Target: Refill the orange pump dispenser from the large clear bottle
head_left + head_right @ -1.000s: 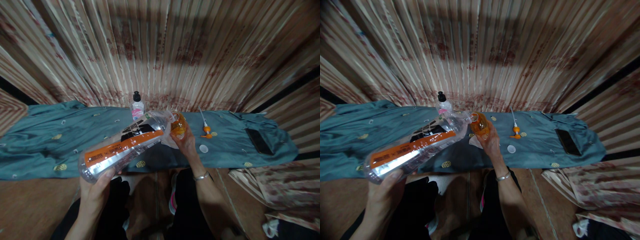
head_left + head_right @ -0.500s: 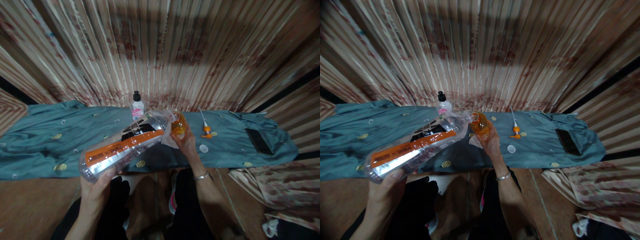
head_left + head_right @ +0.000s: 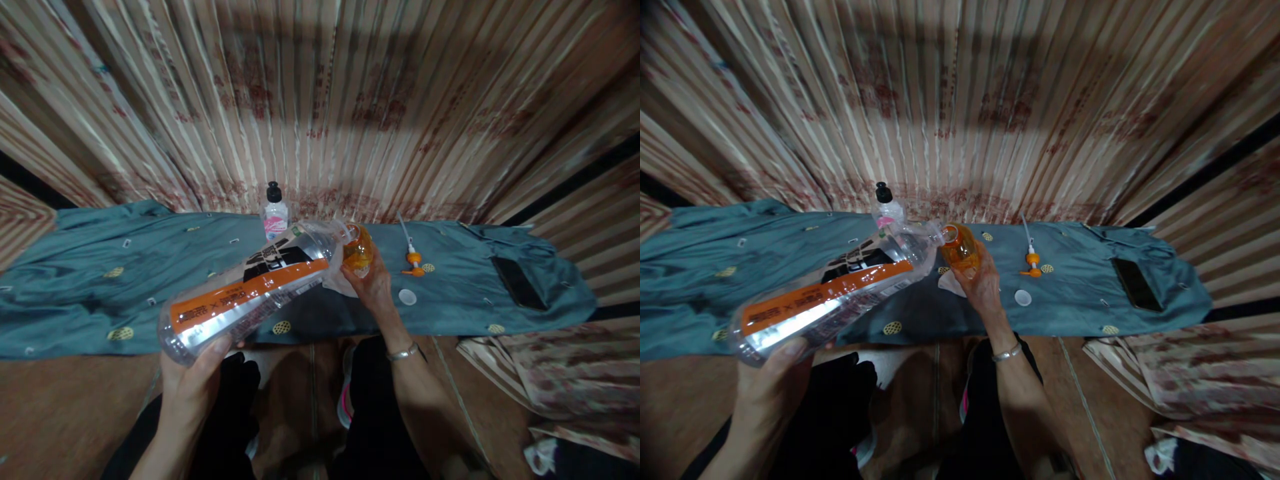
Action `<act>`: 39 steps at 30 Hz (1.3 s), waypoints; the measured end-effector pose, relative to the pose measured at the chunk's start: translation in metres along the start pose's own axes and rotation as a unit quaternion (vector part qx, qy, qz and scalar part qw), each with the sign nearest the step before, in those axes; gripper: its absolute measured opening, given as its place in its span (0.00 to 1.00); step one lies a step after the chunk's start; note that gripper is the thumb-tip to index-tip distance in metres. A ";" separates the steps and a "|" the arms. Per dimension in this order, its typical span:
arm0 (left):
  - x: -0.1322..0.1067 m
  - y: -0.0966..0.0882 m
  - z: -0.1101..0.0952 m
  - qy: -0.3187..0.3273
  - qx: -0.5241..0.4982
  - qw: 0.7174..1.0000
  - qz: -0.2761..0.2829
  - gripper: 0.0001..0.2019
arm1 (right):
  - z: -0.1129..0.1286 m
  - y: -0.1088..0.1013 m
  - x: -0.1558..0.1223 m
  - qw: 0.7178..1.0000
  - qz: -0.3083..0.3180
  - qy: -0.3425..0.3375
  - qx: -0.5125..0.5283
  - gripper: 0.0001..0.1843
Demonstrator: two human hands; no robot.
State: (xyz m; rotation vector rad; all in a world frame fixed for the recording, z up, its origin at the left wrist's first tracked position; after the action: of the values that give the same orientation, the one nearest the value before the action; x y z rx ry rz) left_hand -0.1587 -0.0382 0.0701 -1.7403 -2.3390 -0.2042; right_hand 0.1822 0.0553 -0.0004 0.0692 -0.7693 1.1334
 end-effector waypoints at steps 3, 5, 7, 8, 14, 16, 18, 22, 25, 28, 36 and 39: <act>0.000 0.001 0.000 -0.003 -0.002 1.000 -0.005 0.18 | 0.002 -0.001 0.000 1.000 -0.007 -0.006 -0.001 0.41; -0.001 0.001 -0.001 -0.005 -0.004 1.000 -0.007 0.19 | 0.003 -0.001 0.001 1.000 -0.010 -0.011 -0.010 0.41; -0.001 0.001 -0.002 -0.008 -0.004 1.000 -0.009 0.19 | 0.004 -0.001 0.001 1.000 -0.011 -0.018 -0.017 0.42; -0.001 0.000 -0.003 -0.009 -0.003 1.000 -0.011 0.19 | 0.005 -0.001 0.001 1.000 -0.010 -0.021 -0.016 0.42; 0.000 0.001 -0.004 -0.009 0.002 1.000 -0.012 0.18 | 0.007 -0.002 0.002 1.000 -0.004 -0.012 0.002 0.40; 0.000 0.002 -0.005 -0.008 0.003 1.000 -0.011 0.18 | 0.006 -0.002 0.002 1.000 -0.006 -0.006 0.005 0.40; 0.001 0.002 -0.005 -0.009 0.003 1.000 -0.012 0.18 | 0.005 -0.001 0.001 1.000 -0.006 -0.002 0.008 0.41; 0.000 0.000 -0.005 -0.011 0.002 1.000 -0.017 0.18 | 0.002 0.001 0.000 1.000 0.001 0.011 0.000 0.42; -0.001 0.000 -0.005 -0.014 0.005 1.000 -0.019 0.18 | 0.002 0.000 0.001 1.000 0.002 0.010 0.002 0.42; 0.000 0.001 -0.004 -0.015 0.005 1.000 -0.014 0.19 | 0.004 -0.001 0.001 1.000 0.001 0.011 0.006 0.42; -0.004 -0.002 0.003 -0.037 -0.005 0.999 -0.013 0.20 | 0.005 -0.001 0.001 1.000 -0.008 0.009 0.001 0.40; -0.004 -0.002 0.003 -0.041 -0.006 0.999 -0.015 0.20 | 0.007 -0.002 0.002 1.000 -0.014 -0.009 0.007 0.41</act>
State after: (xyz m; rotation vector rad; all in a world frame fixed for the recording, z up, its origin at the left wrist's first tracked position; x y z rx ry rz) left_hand -0.1601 -0.0421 0.0663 -1.7503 -2.4276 -0.1554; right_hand 0.1807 0.0530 0.0060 0.1021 -0.7745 1.1135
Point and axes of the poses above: each hand's wrist, its own x-axis towards the middle knuckle, its own y-axis out of the palm, z = x × y, the point moved 6 cm from there along x, towards the middle knuckle, and after that the axes turned 15 degrees about x, right-handed, at the moved point
